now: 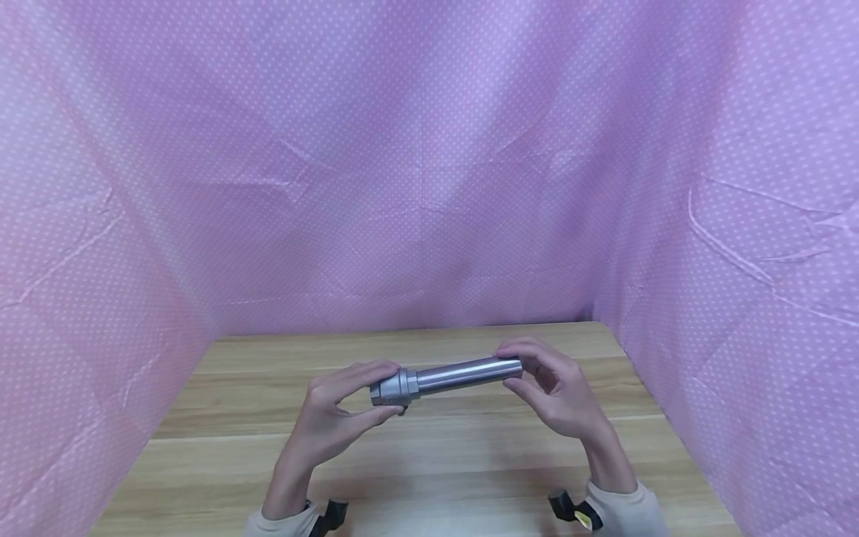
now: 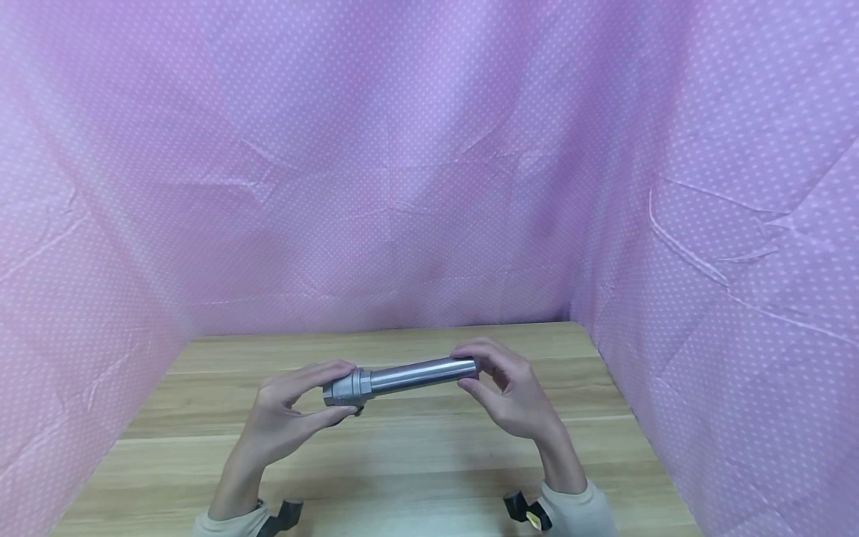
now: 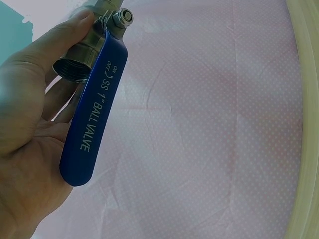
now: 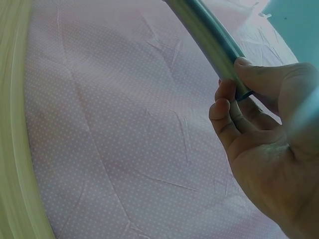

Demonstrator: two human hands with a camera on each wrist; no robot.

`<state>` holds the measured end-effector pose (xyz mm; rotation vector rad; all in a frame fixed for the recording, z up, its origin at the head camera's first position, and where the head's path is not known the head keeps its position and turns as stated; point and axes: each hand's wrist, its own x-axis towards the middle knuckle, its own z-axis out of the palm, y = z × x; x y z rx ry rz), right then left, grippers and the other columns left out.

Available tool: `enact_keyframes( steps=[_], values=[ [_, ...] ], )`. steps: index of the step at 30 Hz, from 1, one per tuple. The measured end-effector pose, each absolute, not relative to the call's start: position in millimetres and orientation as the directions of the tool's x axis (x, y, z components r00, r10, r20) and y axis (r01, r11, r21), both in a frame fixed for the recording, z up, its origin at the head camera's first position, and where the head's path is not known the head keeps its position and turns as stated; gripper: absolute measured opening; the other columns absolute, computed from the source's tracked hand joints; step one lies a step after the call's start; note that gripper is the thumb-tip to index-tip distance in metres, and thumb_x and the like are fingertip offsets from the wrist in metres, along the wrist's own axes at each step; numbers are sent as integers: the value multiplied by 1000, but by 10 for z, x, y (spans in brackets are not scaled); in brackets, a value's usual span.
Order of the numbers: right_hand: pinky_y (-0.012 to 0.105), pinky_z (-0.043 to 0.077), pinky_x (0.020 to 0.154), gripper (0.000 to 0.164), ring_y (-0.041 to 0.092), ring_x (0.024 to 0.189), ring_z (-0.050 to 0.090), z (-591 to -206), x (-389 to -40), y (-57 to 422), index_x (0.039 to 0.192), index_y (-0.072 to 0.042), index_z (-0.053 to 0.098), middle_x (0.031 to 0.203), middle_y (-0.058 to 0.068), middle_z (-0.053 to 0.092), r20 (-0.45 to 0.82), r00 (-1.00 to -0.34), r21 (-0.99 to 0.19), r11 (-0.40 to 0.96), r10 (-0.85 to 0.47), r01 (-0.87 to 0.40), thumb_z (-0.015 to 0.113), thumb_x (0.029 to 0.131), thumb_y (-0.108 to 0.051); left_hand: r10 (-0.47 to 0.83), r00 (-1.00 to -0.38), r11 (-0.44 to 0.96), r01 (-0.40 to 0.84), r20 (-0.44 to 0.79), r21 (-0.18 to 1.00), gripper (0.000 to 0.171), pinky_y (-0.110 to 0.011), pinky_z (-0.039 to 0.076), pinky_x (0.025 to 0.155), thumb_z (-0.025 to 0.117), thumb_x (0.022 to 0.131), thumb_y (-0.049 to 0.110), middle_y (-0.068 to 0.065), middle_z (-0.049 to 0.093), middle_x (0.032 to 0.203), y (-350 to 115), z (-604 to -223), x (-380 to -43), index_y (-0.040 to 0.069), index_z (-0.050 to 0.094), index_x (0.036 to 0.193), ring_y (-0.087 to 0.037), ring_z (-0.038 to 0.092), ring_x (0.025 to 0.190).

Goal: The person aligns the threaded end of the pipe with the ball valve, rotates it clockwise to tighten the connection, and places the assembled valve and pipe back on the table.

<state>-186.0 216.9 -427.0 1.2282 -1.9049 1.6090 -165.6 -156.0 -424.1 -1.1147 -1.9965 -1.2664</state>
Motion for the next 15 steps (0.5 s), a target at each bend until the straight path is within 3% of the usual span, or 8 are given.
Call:
enact_keyframes(
  steps=[6, 15],
  values=[
    [17, 62, 81, 54, 5, 109, 71, -4270, -1851, 2171, 132, 9, 70, 125, 14, 74, 741, -561, -606, -8, -368, -796, 72, 84, 35, 367, -516, 213, 857, 774, 470, 66, -20, 63, 109, 100, 69, -15, -22, 85, 124, -1551, -4240, -1663, 2, 81, 130, -19, 83, 118],
    [21, 50, 52, 48, 9, 70, 60, -4260, -1837, 2186, 128, 7, 73, 90, 8, 71, 724, -592, -606, 83, -355, -791, 72, 87, 31, 372, -499, 194, 866, 783, 460, 68, -21, 63, 109, 100, 68, -15, -21, 85, 125, -1547, -4246, -1672, 1, 81, 131, -18, 83, 117]
  ],
)
